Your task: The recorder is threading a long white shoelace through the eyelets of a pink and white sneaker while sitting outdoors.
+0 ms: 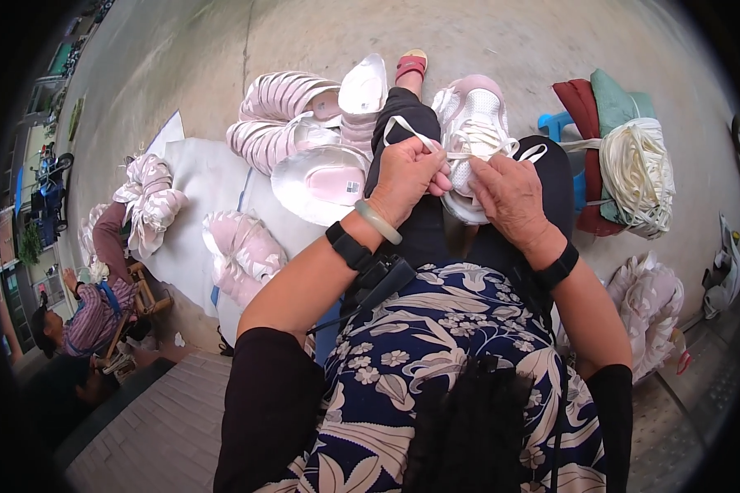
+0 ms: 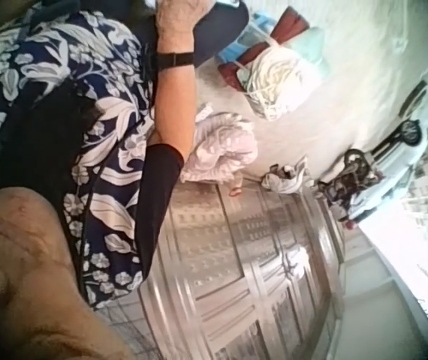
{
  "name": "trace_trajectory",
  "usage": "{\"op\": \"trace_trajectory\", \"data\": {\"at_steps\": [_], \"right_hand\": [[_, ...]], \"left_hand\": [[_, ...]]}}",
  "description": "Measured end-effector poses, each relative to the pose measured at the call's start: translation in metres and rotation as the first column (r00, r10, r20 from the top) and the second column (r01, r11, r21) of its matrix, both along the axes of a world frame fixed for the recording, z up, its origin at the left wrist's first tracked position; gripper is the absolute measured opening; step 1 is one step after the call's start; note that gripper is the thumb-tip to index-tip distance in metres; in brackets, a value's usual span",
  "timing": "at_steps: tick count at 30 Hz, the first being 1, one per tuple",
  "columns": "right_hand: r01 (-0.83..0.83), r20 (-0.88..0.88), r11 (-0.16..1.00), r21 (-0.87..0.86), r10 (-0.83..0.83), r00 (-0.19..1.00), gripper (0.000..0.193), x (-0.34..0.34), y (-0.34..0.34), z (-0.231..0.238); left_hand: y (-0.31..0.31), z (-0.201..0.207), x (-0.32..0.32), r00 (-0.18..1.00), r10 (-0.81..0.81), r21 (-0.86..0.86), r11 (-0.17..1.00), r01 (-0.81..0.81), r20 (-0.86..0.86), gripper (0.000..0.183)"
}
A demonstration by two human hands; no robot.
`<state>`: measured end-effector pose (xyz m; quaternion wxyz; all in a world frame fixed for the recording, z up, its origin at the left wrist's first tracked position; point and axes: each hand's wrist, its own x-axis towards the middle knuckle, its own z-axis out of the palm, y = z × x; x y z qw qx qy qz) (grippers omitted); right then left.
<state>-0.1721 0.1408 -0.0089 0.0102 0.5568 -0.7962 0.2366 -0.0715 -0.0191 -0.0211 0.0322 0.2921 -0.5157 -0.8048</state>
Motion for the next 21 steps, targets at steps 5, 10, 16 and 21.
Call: {"op": "trace_trajectory", "data": {"at_steps": [5, 10, 16, 21], "right_hand": [[0.015, 0.078, 1.000, -0.014, -0.014, 0.997, 0.017, 0.006, -0.007, 0.000], [0.093, 0.287, 0.992, 0.089, -0.115, 0.951, 0.007, 0.013, -0.018, -0.006], [0.239, 0.835, 0.932, 0.271, -0.351, 0.423, 0.017, 0.012, -0.033, -0.012], [0.284, 0.828, 0.928, 0.239, -0.348, 0.440, 0.017, 0.016, -0.035, -0.016]], "left_hand": [[-0.004, -0.001, -0.004, 0.980, -0.073, -0.289, 0.949, 0.125, 0.183, 0.011], [-0.003, -0.008, -0.007, 0.978, -0.072, -0.423, 0.894, 0.149, 0.194, 0.014], [-0.006, -0.010, -0.012, 0.973, -0.074, -0.454, 0.875, 0.168, 0.219, 0.017], [-0.008, -0.014, -0.015, 0.972, -0.068, -0.477, 0.862, 0.170, 0.223, 0.019]]}}
